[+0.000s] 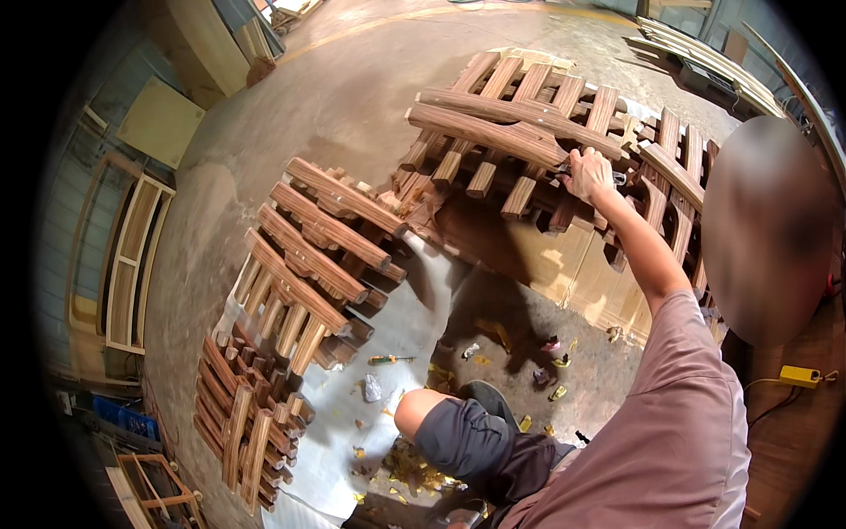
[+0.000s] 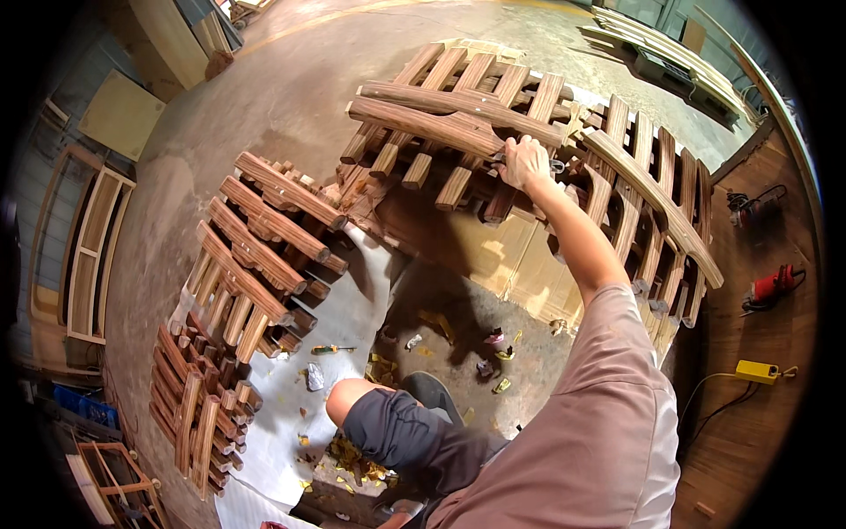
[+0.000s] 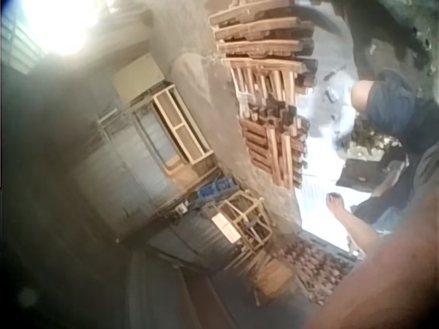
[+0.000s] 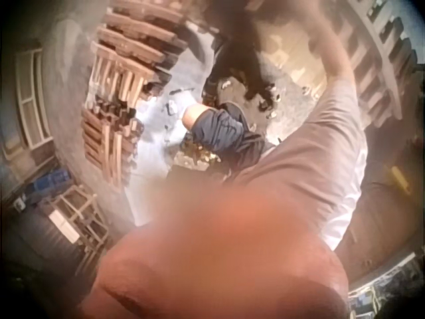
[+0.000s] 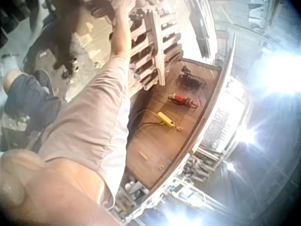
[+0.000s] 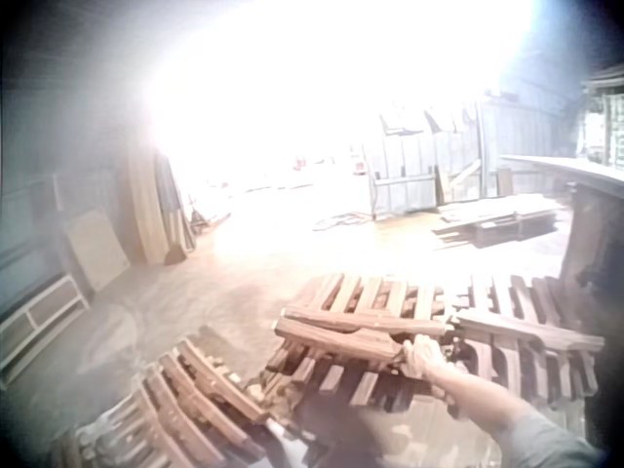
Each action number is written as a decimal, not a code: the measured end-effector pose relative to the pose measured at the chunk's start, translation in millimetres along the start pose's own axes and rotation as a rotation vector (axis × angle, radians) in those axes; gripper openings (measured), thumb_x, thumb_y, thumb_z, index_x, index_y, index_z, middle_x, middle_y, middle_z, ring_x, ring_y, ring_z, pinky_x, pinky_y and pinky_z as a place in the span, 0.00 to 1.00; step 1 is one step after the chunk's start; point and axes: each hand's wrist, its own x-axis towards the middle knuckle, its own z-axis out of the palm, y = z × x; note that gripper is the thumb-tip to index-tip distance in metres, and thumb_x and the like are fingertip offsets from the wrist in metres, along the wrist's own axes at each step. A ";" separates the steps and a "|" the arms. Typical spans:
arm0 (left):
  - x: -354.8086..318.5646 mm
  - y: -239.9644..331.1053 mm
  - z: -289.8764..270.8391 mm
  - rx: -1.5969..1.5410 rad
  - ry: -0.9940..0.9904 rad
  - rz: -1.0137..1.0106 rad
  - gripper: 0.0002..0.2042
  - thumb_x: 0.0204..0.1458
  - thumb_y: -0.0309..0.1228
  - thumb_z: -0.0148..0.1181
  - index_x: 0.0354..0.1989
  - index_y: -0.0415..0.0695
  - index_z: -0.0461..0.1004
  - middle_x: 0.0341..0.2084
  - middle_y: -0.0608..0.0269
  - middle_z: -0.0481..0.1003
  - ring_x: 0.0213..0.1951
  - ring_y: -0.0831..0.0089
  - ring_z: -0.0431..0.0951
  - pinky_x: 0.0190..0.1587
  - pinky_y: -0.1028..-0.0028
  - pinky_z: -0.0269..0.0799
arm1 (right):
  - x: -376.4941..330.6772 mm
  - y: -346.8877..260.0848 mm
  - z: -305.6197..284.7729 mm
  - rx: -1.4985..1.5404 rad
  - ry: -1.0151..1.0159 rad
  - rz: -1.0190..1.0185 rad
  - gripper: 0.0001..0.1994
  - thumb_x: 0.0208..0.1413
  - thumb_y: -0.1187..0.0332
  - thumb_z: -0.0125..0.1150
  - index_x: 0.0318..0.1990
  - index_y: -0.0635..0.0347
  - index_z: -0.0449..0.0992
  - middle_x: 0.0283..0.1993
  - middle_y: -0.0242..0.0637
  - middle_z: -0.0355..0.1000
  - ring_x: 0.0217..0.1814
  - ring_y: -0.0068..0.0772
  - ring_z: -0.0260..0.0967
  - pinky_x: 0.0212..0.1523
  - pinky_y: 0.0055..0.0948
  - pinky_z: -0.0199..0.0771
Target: The person is using a scraper to remove excess glue and yellow tape from wooden furniture components. They work on one piece at a time, scraping different sides and ends before placing the finished component onto a stack.
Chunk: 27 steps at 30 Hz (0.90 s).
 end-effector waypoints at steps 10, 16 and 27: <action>27.8 27.1 -16.6 0.010 -0.102 -0.042 0.09 0.52 0.31 0.49 0.30 0.41 0.76 0.28 0.43 0.75 0.34 0.44 0.74 0.40 0.56 0.72 | 61.8 29.4 11.4 -0.049 0.046 0.053 0.23 0.47 0.51 0.67 0.44 0.59 0.77 0.40 0.57 0.73 0.44 0.55 0.76 0.44 0.46 0.79; 45.8 14.0 -13.6 0.075 -0.109 0.038 0.09 0.51 0.31 0.51 0.30 0.41 0.76 0.29 0.42 0.75 0.35 0.44 0.74 0.41 0.57 0.72 | 106.0 42.2 21.1 -0.049 0.044 0.104 0.23 0.46 0.49 0.66 0.46 0.52 0.79 0.41 0.56 0.75 0.44 0.56 0.77 0.44 0.48 0.78; 65.9 51.1 -10.1 0.122 -0.105 -0.025 0.07 0.54 0.32 0.54 0.28 0.43 0.74 0.26 0.51 0.73 0.30 0.55 0.73 0.37 0.63 0.72 | 154.1 82.9 31.1 -0.122 0.024 0.233 0.20 0.49 0.56 0.63 0.48 0.52 0.76 0.45 0.52 0.75 0.49 0.55 0.76 0.48 0.47 0.77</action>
